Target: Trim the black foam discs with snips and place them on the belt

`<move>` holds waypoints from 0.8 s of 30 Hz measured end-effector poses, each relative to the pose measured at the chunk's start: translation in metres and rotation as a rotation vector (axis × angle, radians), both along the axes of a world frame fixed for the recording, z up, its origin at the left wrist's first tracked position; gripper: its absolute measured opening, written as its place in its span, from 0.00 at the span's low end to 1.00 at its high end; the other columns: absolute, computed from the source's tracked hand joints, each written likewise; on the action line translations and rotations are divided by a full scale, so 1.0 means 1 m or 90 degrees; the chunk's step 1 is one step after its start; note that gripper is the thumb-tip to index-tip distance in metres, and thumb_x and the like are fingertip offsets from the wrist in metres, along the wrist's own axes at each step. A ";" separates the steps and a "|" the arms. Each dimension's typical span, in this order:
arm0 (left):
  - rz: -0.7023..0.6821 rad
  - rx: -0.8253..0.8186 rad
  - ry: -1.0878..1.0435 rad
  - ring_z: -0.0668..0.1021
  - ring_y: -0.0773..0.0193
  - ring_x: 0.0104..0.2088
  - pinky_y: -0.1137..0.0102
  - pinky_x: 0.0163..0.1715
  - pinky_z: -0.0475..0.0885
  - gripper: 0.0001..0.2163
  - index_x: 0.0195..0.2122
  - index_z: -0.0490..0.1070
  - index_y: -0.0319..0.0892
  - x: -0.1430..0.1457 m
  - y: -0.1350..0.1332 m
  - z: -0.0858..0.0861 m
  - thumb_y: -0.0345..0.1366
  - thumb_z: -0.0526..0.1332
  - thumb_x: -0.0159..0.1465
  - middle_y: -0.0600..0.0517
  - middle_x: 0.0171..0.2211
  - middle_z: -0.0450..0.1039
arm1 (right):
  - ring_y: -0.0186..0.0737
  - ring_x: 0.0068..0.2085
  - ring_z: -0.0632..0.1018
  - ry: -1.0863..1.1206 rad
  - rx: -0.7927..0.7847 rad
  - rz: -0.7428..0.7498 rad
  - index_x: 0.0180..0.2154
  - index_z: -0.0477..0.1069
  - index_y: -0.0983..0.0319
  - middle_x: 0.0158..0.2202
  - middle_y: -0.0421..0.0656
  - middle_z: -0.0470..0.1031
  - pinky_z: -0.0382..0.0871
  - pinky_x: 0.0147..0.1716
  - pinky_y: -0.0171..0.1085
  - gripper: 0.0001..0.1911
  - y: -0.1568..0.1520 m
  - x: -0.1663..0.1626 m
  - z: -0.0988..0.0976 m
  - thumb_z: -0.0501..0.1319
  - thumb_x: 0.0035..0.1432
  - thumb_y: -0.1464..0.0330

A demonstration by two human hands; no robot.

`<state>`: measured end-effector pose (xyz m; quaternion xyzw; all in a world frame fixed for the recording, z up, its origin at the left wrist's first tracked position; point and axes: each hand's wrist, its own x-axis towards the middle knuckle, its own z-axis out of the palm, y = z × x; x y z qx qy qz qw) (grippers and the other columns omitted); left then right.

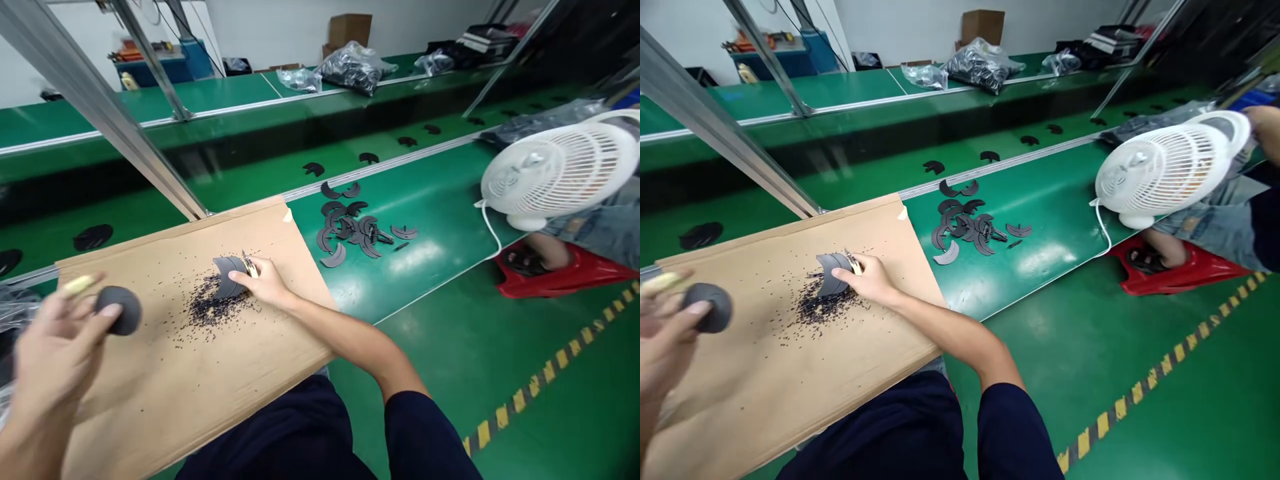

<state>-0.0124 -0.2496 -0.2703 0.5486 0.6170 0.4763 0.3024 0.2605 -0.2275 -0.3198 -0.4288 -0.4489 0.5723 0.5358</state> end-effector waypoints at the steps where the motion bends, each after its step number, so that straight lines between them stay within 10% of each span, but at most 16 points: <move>1: -0.032 -0.056 -0.068 0.80 0.55 0.51 0.65 0.47 0.77 0.25 0.52 0.75 0.61 0.020 0.004 -0.002 0.45 0.74 0.51 0.65 0.53 0.78 | 0.38 0.35 0.75 0.002 0.001 0.002 0.30 0.72 0.61 0.31 0.40 0.76 0.71 0.36 0.37 0.23 -0.001 0.001 0.001 0.71 0.46 0.48; 7: -0.093 -0.018 -0.298 0.80 0.67 0.35 0.75 0.37 0.77 0.21 0.37 0.71 0.43 0.086 0.012 -0.021 0.45 0.77 0.49 0.54 0.36 0.78 | 0.40 0.35 0.76 -0.002 0.005 0.011 0.30 0.74 0.61 0.31 0.40 0.78 0.73 0.39 0.40 0.24 -0.004 0.002 0.015 0.73 0.45 0.48; 17: -0.217 0.026 -0.118 0.82 0.65 0.40 0.71 0.42 0.79 0.12 0.44 0.74 0.40 0.074 0.013 -0.035 0.38 0.70 0.62 0.48 0.40 0.80 | 0.39 0.34 0.76 -0.083 -0.005 0.021 0.34 0.76 0.61 0.31 0.41 0.77 0.74 0.39 0.41 0.18 -0.003 -0.004 0.018 0.71 0.54 0.53; 24: -0.142 -0.026 -0.349 0.82 0.68 0.37 0.74 0.38 0.79 0.17 0.45 0.72 0.42 0.081 0.012 -0.041 0.44 0.71 0.61 0.50 0.39 0.80 | 0.34 0.28 0.69 -0.159 -0.015 -0.007 0.29 0.72 0.60 0.25 0.38 0.71 0.69 0.30 0.36 0.18 -0.004 -0.005 0.016 0.70 0.55 0.53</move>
